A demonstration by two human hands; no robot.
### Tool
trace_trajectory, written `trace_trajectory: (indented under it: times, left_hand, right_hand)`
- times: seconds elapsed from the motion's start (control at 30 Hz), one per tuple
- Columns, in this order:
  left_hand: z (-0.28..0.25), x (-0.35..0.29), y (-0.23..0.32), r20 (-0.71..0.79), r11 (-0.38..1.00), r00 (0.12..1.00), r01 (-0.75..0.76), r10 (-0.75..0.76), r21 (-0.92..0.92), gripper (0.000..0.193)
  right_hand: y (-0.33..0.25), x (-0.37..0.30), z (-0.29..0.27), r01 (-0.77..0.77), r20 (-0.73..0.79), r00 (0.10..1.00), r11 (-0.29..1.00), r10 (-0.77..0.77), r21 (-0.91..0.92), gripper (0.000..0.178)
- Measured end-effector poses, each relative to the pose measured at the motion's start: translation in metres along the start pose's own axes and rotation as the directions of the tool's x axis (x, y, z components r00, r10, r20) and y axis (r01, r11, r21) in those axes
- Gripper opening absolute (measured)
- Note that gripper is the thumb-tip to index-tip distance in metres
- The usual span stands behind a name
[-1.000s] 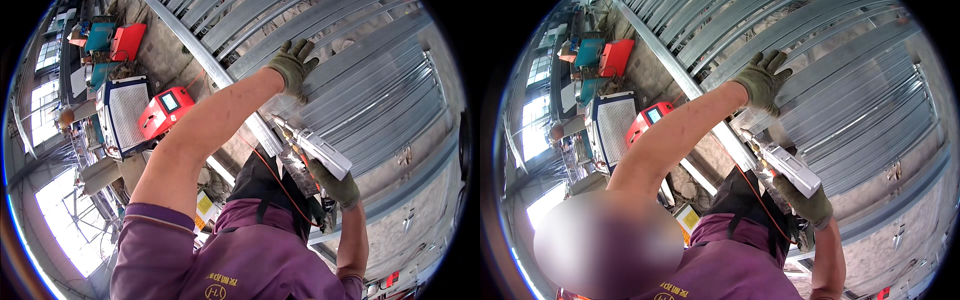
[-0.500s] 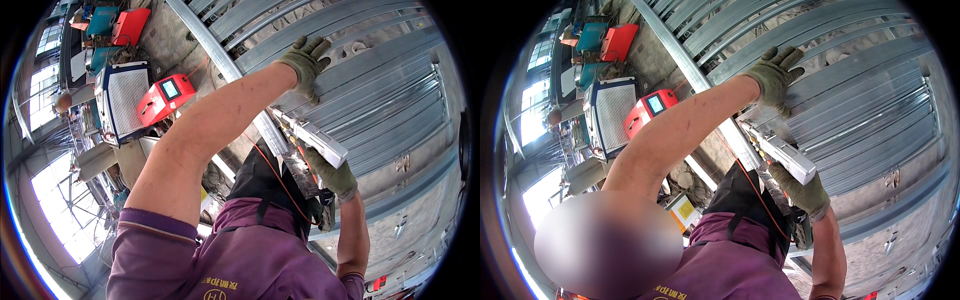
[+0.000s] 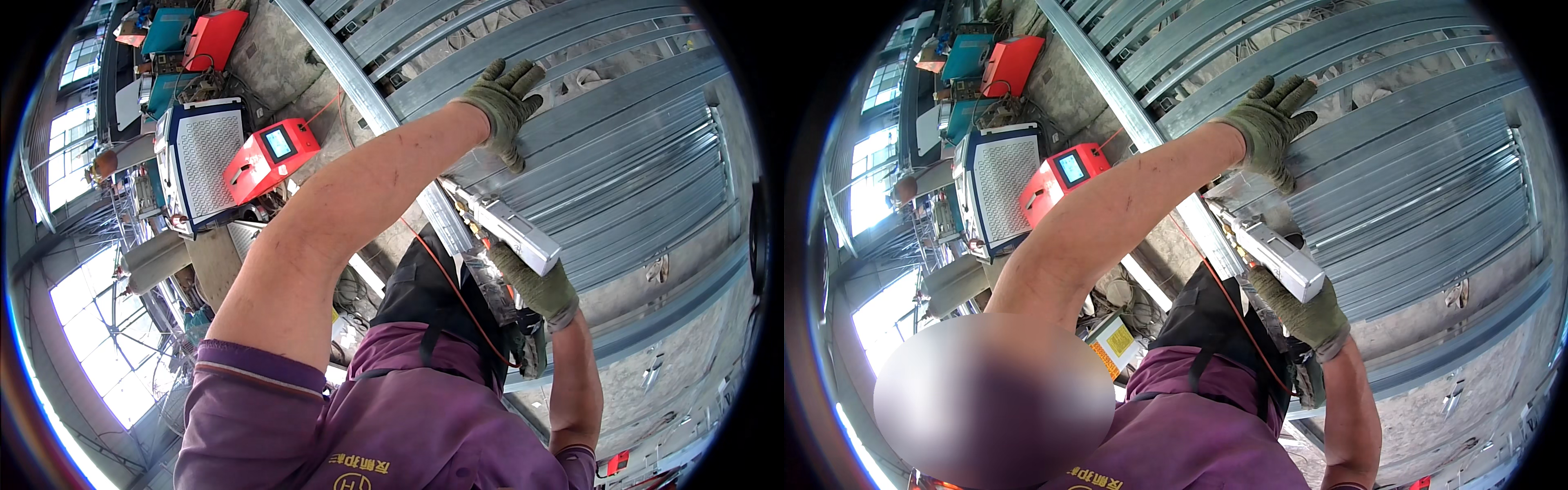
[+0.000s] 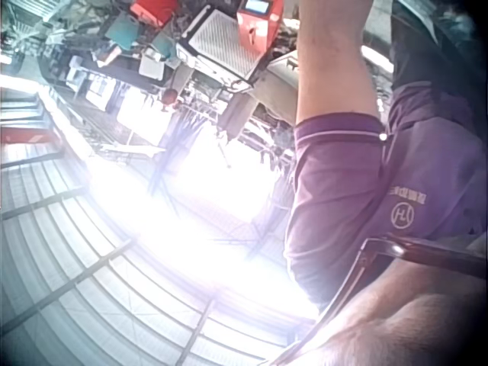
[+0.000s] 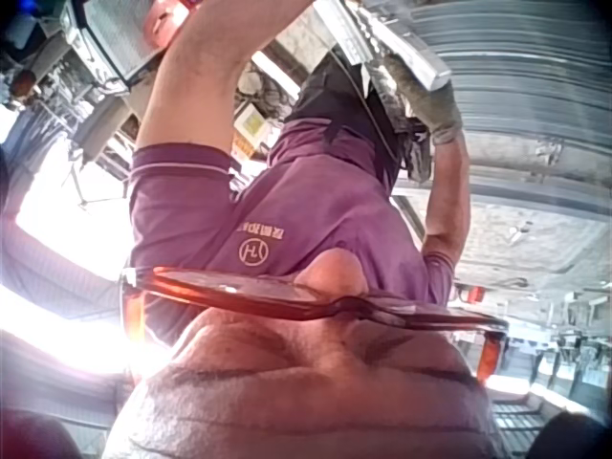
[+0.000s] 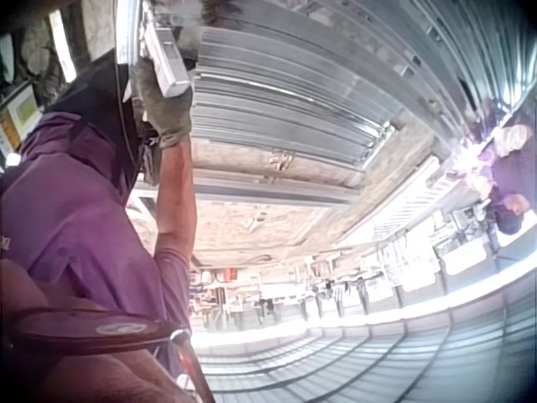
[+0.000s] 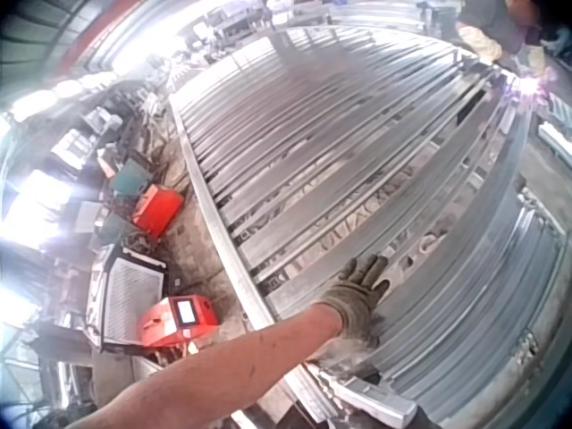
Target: The person uses a handheld welding tool to join metal bars on a large metal frame structure. They move along the frame, applying welds at various intersection points to secure the components together.
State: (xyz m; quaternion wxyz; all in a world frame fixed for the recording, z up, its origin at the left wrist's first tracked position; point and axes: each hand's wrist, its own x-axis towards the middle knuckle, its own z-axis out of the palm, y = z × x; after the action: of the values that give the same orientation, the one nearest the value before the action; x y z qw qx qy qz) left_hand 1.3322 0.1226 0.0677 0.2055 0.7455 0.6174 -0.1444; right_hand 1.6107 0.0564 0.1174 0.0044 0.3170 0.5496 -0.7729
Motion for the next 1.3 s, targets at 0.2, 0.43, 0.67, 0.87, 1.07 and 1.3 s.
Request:
trace_trajectory:
  times: [0.2,0.43,0.67,0.87,1.07,1.3]
  left_hand:
    - [-0.001,0.001,0.001,0.006,1.000,1.000,0.015,-0.015,-0.003,0.129]
    - [-0.002,0.001,0.003,0.005,1.000,1.000,0.020,-0.020,-0.002,0.128]
    - [0.000,0.001,0.002,-0.013,1.000,1.000,0.011,-0.011,0.000,0.127]
    - [-0.003,-0.006,-0.001,-0.100,0.993,0.995,0.003,-0.014,-0.114,0.114]
    - [0.000,-0.051,-0.056,-0.519,0.878,0.728,0.247,-0.448,-0.410,0.086]
    - [0.075,-0.139,-0.140,-0.189,0.162,0.011,0.562,-0.982,-0.811,0.069]
  right_hand:
    - [-0.005,0.000,0.004,-0.058,-0.010,0.998,0.997,0.059,0.044,0.040]
    - [-0.004,0.001,0.006,0.031,-0.011,0.999,0.998,-0.031,0.052,0.037]
    - [0.001,-0.001,0.006,0.046,-0.020,0.999,0.996,-0.045,0.070,0.036]
    - [-0.001,0.001,0.004,0.059,0.011,0.998,0.998,-0.059,-0.027,0.036]
    - [0.004,-0.001,0.006,0.088,-0.032,0.996,0.996,-0.088,-0.026,0.037]
    - [-0.002,0.001,0.007,0.018,-0.021,1.000,0.999,-0.019,-0.046,0.035]
